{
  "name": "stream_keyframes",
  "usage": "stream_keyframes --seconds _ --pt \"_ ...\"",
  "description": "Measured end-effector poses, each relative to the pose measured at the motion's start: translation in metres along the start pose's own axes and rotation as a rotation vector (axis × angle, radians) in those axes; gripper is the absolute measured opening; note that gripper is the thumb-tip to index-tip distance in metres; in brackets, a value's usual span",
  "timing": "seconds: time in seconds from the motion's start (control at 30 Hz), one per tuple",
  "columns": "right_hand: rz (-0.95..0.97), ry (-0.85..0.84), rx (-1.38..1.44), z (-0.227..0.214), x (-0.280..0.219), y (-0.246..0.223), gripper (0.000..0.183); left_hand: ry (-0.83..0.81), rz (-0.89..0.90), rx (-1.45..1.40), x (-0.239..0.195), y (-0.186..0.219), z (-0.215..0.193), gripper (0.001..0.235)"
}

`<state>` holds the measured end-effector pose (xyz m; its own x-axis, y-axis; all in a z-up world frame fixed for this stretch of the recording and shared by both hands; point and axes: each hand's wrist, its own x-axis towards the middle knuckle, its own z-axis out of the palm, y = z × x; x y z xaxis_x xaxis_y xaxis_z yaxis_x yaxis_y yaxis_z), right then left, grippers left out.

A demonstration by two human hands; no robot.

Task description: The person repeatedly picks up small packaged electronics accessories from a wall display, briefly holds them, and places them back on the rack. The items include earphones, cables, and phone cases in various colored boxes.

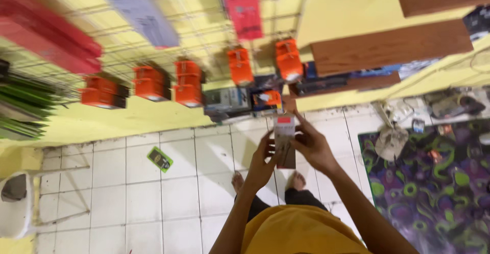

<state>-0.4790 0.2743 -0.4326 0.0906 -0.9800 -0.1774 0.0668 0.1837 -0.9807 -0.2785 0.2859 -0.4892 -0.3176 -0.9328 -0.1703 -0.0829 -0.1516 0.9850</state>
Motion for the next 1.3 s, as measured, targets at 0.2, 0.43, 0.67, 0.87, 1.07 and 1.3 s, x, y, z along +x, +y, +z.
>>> stream_keyframes --seconds 0.2,0.43,0.67,0.87,1.07,1.3 --pt "-0.109 0.042 -0.027 0.1 0.024 -0.021 0.064 -0.008 0.104 0.04 -0.013 0.056 -0.101 0.061" --pt "-0.245 -0.005 -0.238 0.156 0.047 -0.105 0.082 -0.006 0.473 0.021 0.001 0.16 -0.195 0.062" --pt "-0.512 0.031 -0.149 0.169 0.079 -0.274 0.089 -0.153 0.754 0.146 0.05 0.331 -0.235 0.075" --pt "-0.66 0.187 -0.214 0.181 0.044 -0.38 0.083 -0.088 0.9 0.19 0.017 0.443 -0.227 0.089" --pt "-0.898 0.167 -0.2 0.178 0.035 -0.454 0.074 -0.092 1.033 0.266 -0.008 0.54 -0.209 0.08" --pt "-0.781 0.59 -0.583 0.154 0.026 -0.557 0.076 0.024 1.128 0.439 0.009 0.636 -0.182 0.078"
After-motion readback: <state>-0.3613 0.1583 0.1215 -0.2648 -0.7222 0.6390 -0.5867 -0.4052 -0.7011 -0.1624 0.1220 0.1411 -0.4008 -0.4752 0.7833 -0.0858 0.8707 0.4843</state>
